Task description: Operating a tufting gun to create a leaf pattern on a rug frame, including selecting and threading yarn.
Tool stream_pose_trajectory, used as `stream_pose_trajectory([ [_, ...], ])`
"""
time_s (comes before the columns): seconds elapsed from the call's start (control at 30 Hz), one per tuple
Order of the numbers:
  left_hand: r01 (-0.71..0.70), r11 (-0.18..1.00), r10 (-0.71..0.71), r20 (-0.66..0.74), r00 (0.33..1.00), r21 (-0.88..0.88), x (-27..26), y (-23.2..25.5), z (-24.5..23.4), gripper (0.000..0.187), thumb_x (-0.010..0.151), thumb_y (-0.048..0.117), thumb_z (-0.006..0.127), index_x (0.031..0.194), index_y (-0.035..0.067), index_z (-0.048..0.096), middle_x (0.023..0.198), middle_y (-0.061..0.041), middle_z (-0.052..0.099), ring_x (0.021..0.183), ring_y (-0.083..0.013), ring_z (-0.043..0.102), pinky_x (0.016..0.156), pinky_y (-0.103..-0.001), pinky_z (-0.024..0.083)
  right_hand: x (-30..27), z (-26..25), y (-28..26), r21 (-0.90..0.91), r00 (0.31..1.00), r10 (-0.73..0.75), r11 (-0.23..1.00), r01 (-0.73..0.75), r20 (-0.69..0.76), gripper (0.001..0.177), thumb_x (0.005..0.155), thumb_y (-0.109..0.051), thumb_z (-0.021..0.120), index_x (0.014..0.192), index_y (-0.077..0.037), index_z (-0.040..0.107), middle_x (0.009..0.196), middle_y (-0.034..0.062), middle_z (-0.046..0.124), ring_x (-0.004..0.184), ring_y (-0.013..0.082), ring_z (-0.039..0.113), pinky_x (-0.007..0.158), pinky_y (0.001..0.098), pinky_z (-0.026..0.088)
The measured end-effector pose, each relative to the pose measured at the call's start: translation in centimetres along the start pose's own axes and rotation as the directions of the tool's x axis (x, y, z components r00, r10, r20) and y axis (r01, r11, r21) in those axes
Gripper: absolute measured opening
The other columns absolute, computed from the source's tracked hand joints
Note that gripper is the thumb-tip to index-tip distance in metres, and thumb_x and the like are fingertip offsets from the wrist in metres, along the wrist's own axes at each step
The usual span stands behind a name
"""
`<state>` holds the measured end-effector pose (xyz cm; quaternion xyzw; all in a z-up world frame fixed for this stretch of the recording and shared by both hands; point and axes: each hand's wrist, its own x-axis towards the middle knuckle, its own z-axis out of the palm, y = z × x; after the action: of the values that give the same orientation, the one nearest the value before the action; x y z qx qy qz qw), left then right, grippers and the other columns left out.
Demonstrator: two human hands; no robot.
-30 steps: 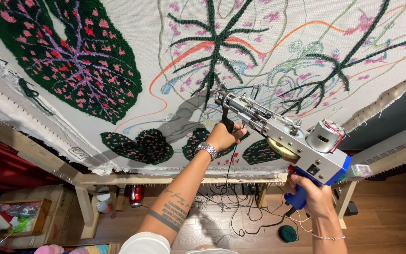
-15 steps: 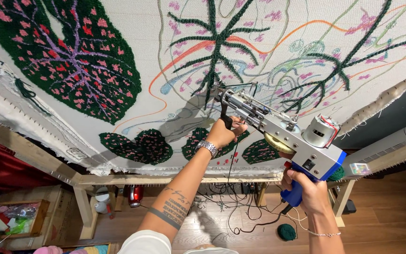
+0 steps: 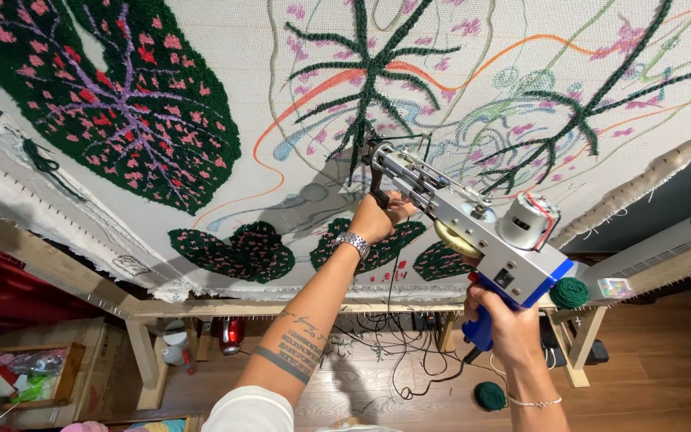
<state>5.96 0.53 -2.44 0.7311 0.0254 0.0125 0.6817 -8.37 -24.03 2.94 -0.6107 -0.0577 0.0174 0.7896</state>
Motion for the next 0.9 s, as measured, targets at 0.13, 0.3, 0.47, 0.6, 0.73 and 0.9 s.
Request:
stream_pose_trajectory([
  [0.13, -0.183, 0.981, 0.187, -0.086, 0.979, 0.059, 4.7, -6.1, -0.3, 0.046, 0.080, 0.025, 0.087, 0.111, -0.005, 0.071, 0.086, -0.008, 0.077, 0.068, -0.0067, 0.067, 0.064, -0.023, 0.054, 0.2, 0.7, 1.3, -0.121, 0.995, -0.029, 0.993, 0.018, -0.092, 0.020, 0.086, 0.004, 0.064, 0.105, 0.008, 0.060, 0.082, 0.0092, 0.064, 0.061, 0.0192, 0.059, 0.053, 0.0336, 0.050],
  [0.3, -0.053, 0.995, 0.062, -0.106, 0.992, 0.085, 3.2, -2.7, -1.2, 0.047, 0.079, 0.026, 0.085, 0.113, -0.004, 0.070, 0.088, -0.009, 0.075, 0.072, -0.0163, 0.067, 0.067, -0.031, 0.053, 0.3, 2.5, 0.5, -0.121, 0.998, -0.031, 0.992, 0.024, -0.056, 0.023, 0.087, 0.006, 0.061, 0.109, 0.008, 0.064, 0.083, 0.0094, 0.066, 0.062, 0.0175, 0.058, 0.055, 0.0324, 0.050],
  [0.47, -0.108, 0.983, 0.126, -0.117, 0.985, 0.151, 4.2, -3.9, -1.2, 0.050, 0.078, 0.028, 0.086, 0.114, -0.003, 0.071, 0.091, -0.008, 0.076, 0.081, -0.0161, 0.072, 0.074, -0.030, 0.056, 0.8, 1.9, 1.5, -0.108, 0.998, -0.012, 0.994, 0.006, -0.055, 0.023, 0.086, 0.005, 0.060, 0.109, 0.008, 0.064, 0.086, 0.0092, 0.069, 0.061, 0.0173, 0.058, 0.055, 0.0321, 0.050],
  [0.6, -0.149, 0.979, 0.168, -0.128, 0.977, 0.142, 4.6, -4.4, -1.3, 0.048, 0.078, 0.027, 0.087, 0.111, -0.003, 0.070, 0.093, -0.009, 0.076, 0.083, -0.0164, 0.072, 0.075, -0.032, 0.057, 1.1, 1.0, 2.9, -0.115, 0.999, -0.027, 0.993, 0.022, -0.039, 0.025, 0.089, 0.005, 0.060, 0.112, 0.011, 0.066, 0.081, 0.0105, 0.064, 0.063, 0.0179, 0.058, 0.056, 0.0322, 0.049],
  [0.73, -0.170, 0.964, 0.189, -0.080, 0.979, 0.205, 3.6, -2.7, -1.6, 0.037, 0.081, 0.025, 0.086, 0.100, -0.003, 0.073, 0.089, -0.009, 0.079, 0.082, -0.0163, 0.069, 0.073, -0.033, 0.055, 0.9, 1.7, 2.2, -0.065, 0.999, -0.014, 0.998, 0.011, -0.042, 0.024, 0.089, 0.006, 0.059, 0.112, 0.011, 0.064, 0.083, 0.0099, 0.062, 0.065, 0.0172, 0.057, 0.055, 0.0325, 0.049],
  [0.9, -0.184, 0.972, 0.192, -0.050, 0.980, 0.146, 3.6, -3.1, -1.8, 0.030, 0.083, 0.022, 0.083, 0.096, -0.003, 0.071, 0.087, -0.008, 0.079, 0.080, -0.0148, 0.070, 0.073, -0.033, 0.056, 0.5, 2.6, 1.1, -0.091, 0.999, -0.015, 0.996, 0.012, -0.040, 0.026, 0.088, 0.007, 0.059, 0.113, 0.011, 0.065, 0.081, 0.0098, 0.061, 0.064, 0.0176, 0.055, 0.055, 0.0323, 0.048],
])
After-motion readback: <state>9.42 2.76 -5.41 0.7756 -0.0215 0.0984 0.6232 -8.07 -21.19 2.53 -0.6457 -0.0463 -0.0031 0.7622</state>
